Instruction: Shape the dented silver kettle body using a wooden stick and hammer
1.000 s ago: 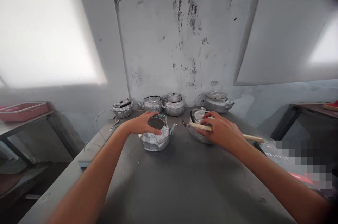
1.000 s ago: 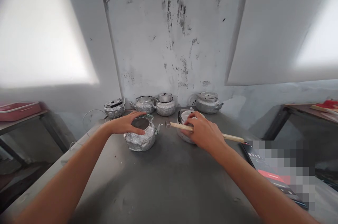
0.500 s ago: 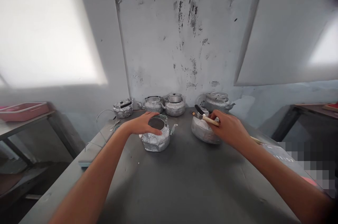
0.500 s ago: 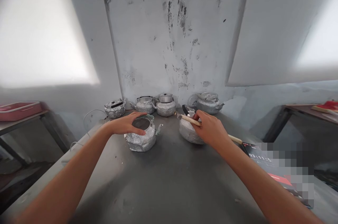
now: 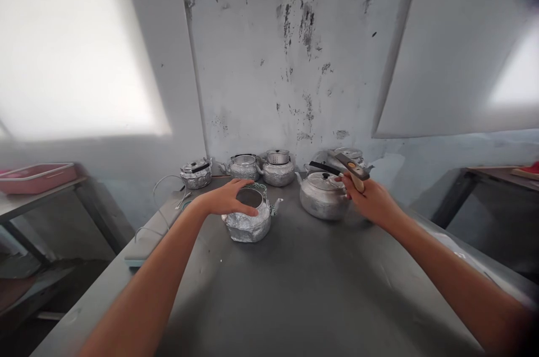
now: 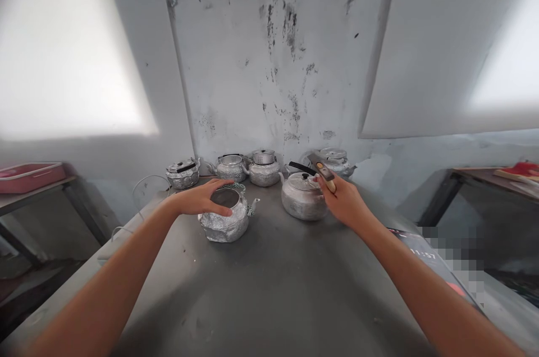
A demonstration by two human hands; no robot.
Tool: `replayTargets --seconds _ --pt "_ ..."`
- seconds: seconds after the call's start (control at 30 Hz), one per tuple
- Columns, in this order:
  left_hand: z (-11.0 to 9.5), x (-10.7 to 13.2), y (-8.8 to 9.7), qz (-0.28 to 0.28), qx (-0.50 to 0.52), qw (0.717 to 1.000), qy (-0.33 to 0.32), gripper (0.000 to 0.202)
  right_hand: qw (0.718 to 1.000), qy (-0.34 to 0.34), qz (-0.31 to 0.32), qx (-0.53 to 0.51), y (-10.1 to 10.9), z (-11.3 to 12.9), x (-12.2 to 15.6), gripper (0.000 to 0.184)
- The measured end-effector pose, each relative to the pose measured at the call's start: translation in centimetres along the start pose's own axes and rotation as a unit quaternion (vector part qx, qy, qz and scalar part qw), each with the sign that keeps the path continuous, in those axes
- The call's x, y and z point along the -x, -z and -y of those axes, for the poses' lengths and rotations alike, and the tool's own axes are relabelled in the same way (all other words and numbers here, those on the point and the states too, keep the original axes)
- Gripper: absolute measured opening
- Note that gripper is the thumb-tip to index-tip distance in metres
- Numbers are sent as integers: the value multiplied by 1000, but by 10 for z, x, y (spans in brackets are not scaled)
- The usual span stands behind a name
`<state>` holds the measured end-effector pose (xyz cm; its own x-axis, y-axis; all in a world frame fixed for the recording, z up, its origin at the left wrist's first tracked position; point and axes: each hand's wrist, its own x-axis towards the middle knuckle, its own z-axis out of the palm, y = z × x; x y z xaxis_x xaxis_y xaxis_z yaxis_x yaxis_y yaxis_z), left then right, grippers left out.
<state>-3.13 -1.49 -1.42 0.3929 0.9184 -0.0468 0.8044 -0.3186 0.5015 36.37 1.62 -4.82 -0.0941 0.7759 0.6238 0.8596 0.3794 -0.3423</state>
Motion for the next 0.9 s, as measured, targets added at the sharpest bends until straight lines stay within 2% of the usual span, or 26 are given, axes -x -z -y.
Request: replayTargets --seconds 0.2,0.3,0.4,0.5,0.7,0.9 --pt "-1 0 1 2 -1 1000 0 111 997 -56 -48 33 2 10 4 46" --pt "-3 1 1 4 -2 1000 6 111 997 -51 -38 39 2 15 7 45" --pt "-4 2 1 2 -3 1000 5 112 999 -7 -20 35 -1 16 9 46" --pt "-3 1 0 5 -4 1000 5 111 999 19 -33 24 -5 14 11 46" --pt "-5 1 1 5 -3 1000 5 112 1000 -6 -23 12 -9 11 10 47" --pt "-4 2 1 1 -1 1000 5 112 997 -46 -21 52 1 13 9 47"
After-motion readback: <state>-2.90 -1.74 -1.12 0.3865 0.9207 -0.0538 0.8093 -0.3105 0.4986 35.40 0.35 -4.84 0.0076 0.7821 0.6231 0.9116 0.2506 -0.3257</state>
